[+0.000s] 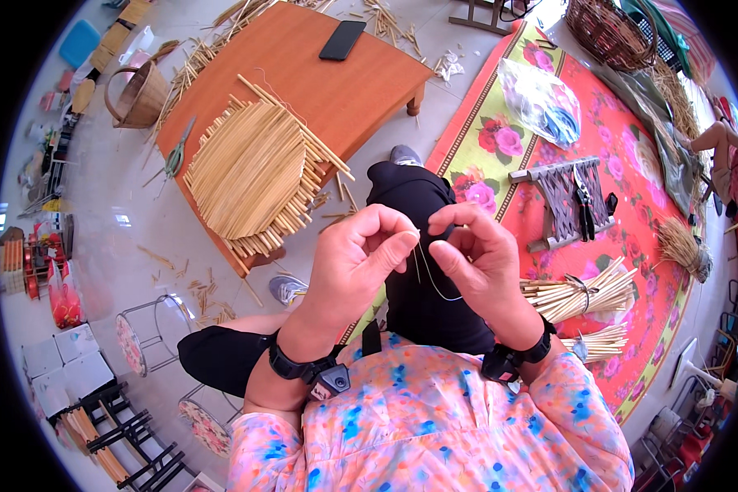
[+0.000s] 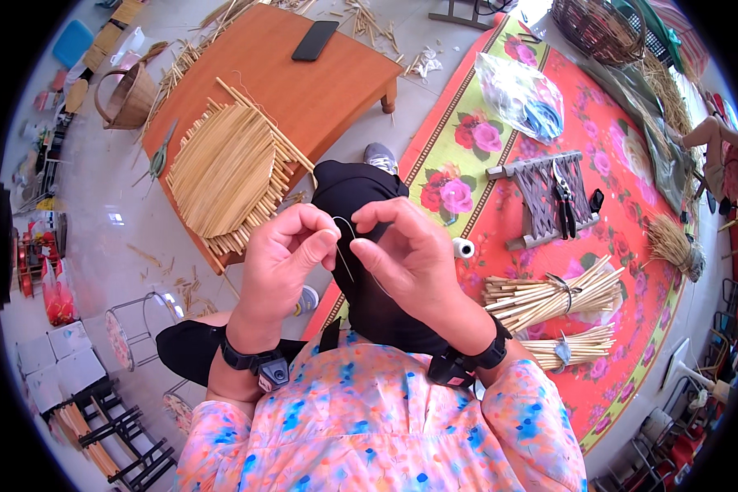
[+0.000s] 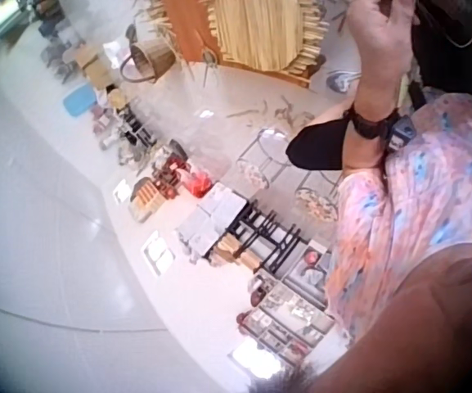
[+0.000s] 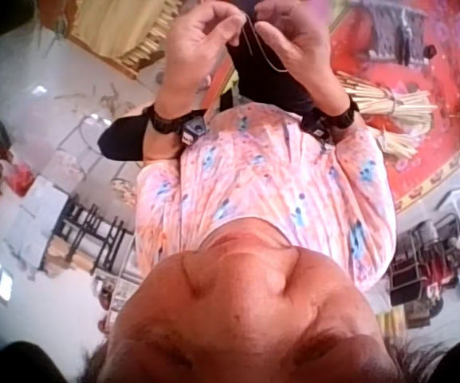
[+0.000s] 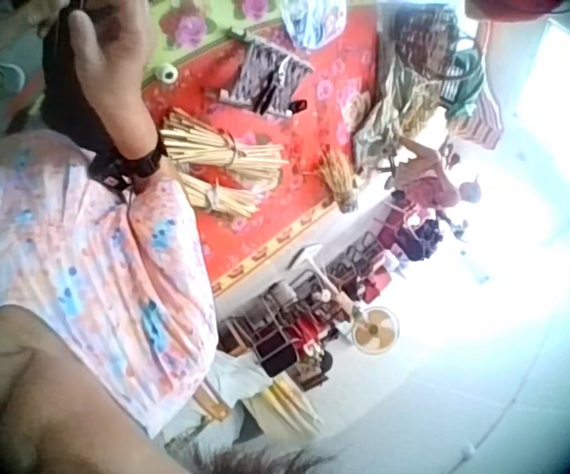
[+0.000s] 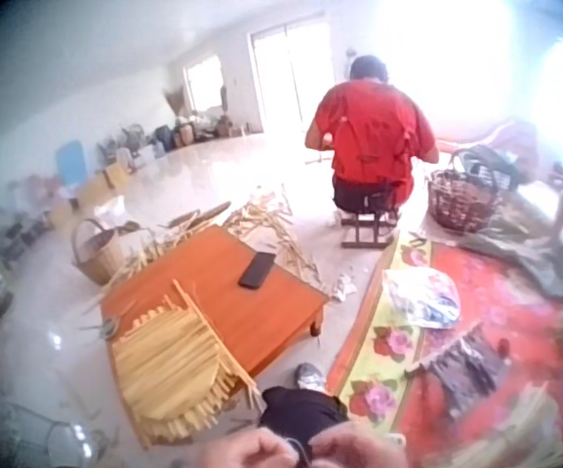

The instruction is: The person constructs a straw mat by hand by threading long pieces of straw together with string, occasionally using shears to trim the edges and pliers to pull the thread tight.

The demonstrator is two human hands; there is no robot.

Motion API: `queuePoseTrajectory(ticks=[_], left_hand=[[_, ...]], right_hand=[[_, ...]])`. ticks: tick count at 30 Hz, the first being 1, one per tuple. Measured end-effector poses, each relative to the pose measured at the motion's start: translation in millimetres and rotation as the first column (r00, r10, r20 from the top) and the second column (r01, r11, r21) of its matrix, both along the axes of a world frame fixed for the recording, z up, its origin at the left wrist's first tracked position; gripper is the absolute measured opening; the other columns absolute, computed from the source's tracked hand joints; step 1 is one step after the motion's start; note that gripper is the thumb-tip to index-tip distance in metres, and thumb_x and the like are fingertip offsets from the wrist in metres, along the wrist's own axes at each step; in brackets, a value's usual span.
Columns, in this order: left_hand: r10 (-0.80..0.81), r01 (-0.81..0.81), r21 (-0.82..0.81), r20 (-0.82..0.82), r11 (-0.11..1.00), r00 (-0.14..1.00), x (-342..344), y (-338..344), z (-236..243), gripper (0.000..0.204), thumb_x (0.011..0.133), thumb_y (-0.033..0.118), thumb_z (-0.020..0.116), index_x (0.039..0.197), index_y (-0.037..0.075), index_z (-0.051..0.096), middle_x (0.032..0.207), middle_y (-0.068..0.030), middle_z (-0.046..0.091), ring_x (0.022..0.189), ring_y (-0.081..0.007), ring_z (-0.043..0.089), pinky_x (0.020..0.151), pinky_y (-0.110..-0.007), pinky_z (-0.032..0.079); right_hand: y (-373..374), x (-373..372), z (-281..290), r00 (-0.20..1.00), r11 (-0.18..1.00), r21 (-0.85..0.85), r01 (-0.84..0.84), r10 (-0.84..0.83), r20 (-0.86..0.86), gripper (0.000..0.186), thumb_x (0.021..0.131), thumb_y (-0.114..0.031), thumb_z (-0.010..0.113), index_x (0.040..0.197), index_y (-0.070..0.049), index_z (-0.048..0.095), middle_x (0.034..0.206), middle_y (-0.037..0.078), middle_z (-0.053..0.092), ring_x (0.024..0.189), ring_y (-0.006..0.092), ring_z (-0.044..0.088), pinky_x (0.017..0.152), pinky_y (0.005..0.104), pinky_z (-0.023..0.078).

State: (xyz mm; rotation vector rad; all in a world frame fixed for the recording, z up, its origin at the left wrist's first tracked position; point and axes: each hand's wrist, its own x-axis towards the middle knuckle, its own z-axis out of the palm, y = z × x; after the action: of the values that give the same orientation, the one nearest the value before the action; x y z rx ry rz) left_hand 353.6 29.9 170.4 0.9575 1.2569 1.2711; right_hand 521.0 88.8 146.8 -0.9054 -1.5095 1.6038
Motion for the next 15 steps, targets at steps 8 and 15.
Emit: queuePoseTrajectory(ticks=[8,15], left_hand=[[-0.065,0.072,-0.080,0.090,0.994,0.994,3,1,1,0.014,0.090,0.014,0.065,0.090,0.000,0.061,0.076,0.0013,0.058,0.066,-0.0041,0.052,0.059,-0.019,0.043],[-0.039,0.040,-0.096,0.012,0.995,0.999,6,0,3,0.013,0.089,0.012,0.066,0.090,0.000,0.061,0.077,0.0006,0.060,0.066,-0.0047,0.054,0.060,-0.019,0.045]], right_hand=[[8,-9,-7,0.983,0.982,0.184,-0.026,0.059,-0.175,0.012,0.078,0.001,0.068,0.088,0.000,0.063,0.084,0.006,0.059,0.074,0.0158,0.057,0.064,0.0266,0.045],[4,-13,0,1.000,0.956,0.293,0.022,-0.022,0.000,0.012,0.076,0.004,0.066,0.079,0.000,0.056,0.079,0.007,0.057,0.070,0.0186,0.056,0.059,0.0277,0.045]])
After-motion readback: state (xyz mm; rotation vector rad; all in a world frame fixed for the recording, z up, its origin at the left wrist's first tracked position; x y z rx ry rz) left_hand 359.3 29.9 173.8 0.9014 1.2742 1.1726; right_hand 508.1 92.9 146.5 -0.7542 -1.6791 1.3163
